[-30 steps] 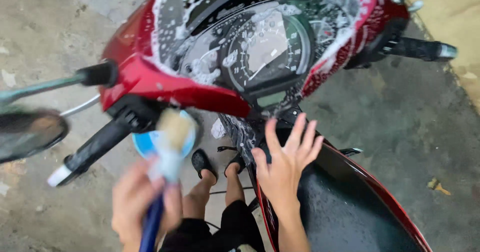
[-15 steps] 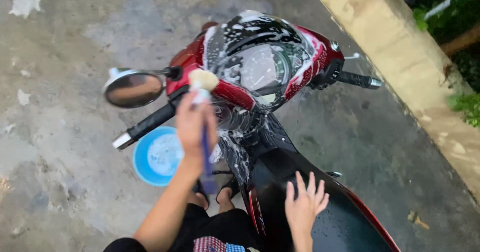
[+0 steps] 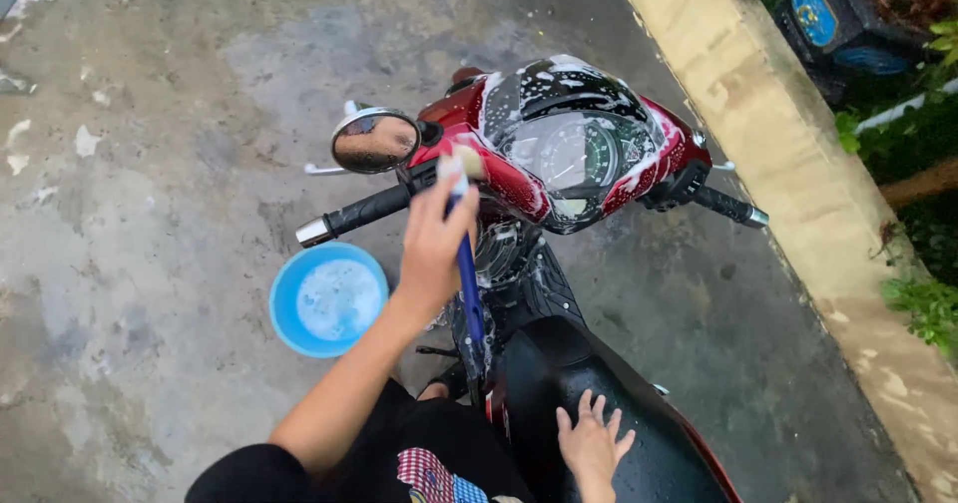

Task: The person is washing a red motor scooter using a brush and soapy water.

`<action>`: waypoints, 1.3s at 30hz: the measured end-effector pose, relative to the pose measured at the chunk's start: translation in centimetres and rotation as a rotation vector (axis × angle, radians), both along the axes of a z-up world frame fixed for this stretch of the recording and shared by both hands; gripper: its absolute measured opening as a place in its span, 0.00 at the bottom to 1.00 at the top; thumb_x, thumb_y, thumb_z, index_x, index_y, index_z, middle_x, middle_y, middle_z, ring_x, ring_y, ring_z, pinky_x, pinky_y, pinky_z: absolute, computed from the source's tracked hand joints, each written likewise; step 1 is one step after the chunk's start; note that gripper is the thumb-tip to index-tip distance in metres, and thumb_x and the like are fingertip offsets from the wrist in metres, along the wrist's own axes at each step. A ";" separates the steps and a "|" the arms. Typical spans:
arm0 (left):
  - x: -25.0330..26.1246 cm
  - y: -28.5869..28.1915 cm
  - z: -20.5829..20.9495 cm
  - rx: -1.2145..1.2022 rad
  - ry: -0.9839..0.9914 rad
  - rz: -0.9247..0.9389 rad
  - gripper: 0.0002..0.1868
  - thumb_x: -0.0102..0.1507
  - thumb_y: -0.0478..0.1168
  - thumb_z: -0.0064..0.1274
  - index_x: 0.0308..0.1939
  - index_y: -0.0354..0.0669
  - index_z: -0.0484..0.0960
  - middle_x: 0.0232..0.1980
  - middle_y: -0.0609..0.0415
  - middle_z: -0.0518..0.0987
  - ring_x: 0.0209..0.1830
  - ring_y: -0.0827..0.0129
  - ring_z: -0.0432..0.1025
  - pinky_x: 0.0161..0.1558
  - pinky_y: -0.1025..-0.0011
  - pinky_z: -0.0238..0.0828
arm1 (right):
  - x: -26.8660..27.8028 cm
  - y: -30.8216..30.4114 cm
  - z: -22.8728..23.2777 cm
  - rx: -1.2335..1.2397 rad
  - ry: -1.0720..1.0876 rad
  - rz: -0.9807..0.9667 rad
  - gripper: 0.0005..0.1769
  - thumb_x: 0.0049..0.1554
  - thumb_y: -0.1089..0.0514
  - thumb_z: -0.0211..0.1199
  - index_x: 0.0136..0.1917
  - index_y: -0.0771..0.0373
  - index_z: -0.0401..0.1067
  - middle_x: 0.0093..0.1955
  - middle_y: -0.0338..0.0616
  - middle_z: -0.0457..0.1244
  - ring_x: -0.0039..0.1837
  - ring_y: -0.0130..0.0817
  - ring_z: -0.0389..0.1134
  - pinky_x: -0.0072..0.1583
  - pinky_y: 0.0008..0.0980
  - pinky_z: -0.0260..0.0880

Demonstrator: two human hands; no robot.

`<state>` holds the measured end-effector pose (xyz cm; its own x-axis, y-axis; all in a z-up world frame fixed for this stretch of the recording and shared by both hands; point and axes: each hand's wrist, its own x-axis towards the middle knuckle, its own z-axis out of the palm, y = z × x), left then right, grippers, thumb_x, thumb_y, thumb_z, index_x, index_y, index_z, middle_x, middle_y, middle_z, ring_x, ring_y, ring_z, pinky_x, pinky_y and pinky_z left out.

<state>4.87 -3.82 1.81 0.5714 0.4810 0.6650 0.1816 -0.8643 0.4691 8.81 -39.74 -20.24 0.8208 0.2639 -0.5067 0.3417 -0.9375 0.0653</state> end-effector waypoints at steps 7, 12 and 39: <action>-1.4 -0.6 -0.6 -0.062 0.104 0.078 0.20 0.63 0.28 0.57 0.59 0.35 0.77 0.67 0.34 0.72 0.56 0.41 0.70 0.58 0.53 0.69 | 0.1 -1.0 -1.2 0.024 0.108 0.047 0.47 0.59 0.29 0.50 0.82 0.52 0.46 0.85 0.48 0.41 0.85 0.53 0.37 0.78 0.60 0.34; -1.2 -3.1 -2.1 -0.038 0.051 -0.044 0.20 0.58 0.26 0.56 0.56 0.36 0.79 0.64 0.35 0.73 0.55 0.41 0.72 0.57 0.55 0.71 | 0.4 -1.0 -1.7 0.031 0.120 0.099 0.48 0.60 0.28 0.51 0.82 0.56 0.45 0.85 0.51 0.41 0.85 0.54 0.36 0.78 0.57 0.35; -1.6 -0.4 -1.9 -0.178 -0.292 0.176 0.10 0.66 0.25 0.54 0.50 0.35 0.81 0.60 0.40 0.78 0.54 0.49 0.77 0.56 0.61 0.76 | 6.3 -1.8 -1.1 0.021 0.157 0.149 0.35 0.61 0.28 0.48 0.74 0.43 0.66 0.76 0.48 0.57 0.82 0.45 0.48 0.80 0.48 0.40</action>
<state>3.26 -4.27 -0.13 0.2684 0.6778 0.6845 0.1567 -0.7318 0.6632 15.16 -41.55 -21.31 0.6835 0.3883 -0.6182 0.4814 -0.8763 -0.0182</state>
